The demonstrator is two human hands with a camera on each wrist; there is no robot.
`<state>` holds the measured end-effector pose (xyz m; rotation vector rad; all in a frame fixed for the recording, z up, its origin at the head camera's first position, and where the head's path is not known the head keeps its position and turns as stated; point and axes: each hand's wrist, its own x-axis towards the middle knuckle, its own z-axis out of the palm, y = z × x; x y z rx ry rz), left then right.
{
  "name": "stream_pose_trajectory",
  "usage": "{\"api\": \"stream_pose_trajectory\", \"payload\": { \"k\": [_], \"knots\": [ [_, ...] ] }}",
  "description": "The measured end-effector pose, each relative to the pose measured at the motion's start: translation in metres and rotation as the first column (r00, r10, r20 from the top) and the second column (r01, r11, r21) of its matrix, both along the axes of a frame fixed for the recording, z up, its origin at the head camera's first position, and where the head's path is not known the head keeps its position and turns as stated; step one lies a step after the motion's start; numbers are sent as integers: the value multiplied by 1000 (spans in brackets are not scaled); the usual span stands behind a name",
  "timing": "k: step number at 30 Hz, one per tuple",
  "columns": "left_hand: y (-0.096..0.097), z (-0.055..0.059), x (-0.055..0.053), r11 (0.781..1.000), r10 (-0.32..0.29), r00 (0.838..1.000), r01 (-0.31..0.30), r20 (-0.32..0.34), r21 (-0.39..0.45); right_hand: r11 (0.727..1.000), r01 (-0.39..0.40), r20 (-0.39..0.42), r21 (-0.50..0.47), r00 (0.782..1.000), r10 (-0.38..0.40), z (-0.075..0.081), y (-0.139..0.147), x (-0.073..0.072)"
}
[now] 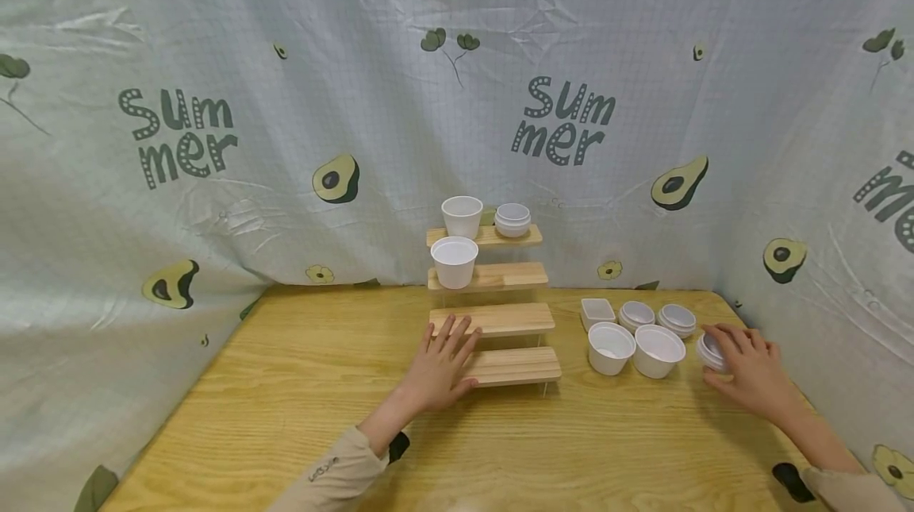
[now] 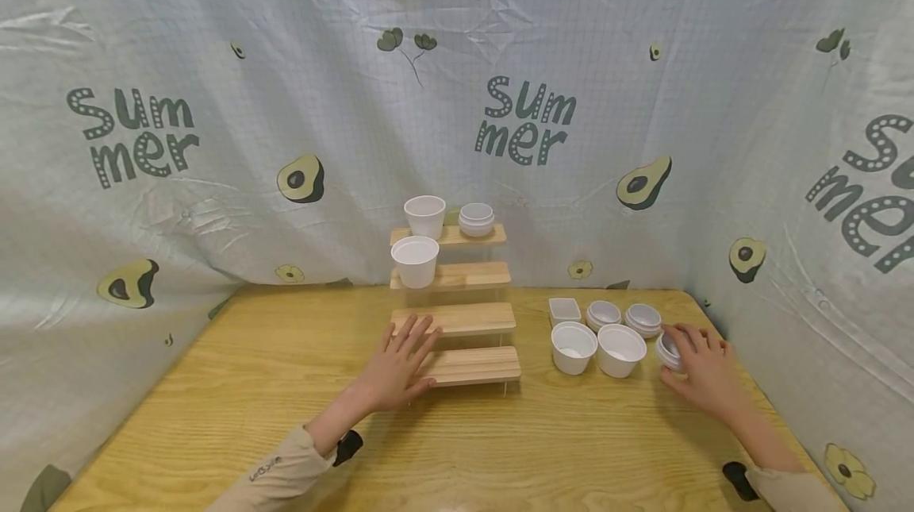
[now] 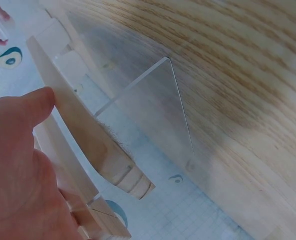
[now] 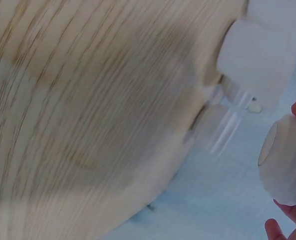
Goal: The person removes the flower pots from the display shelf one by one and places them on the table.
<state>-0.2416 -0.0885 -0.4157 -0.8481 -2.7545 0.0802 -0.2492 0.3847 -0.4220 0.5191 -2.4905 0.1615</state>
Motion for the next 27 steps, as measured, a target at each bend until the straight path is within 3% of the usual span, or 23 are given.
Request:
{"api": "stream_pose_trajectory", "payload": {
  "k": [7, 15, 22, 27],
  "knots": [
    [0, -1, -1, 1000, 2, 1000, -2, 6, -1, 994, 82, 77, 77, 993, -88, -6, 11, -9],
    [1, 2, 1, 1000, -3, 1000, 3, 13, -4, 993, 56, 160, 107, 984, -72, -17, 12, -22],
    [2, 3, 0, 1000, 10, 1000, -9, 11, -28, 994, 75, 274, 82, 957, -95, -22, 7, -30],
    [2, 1, 0, 999, 19, 1000, -19, 1, -35, 993, 70, 288, 99, 953, -96, -24, 5, -34]
  ]
}}
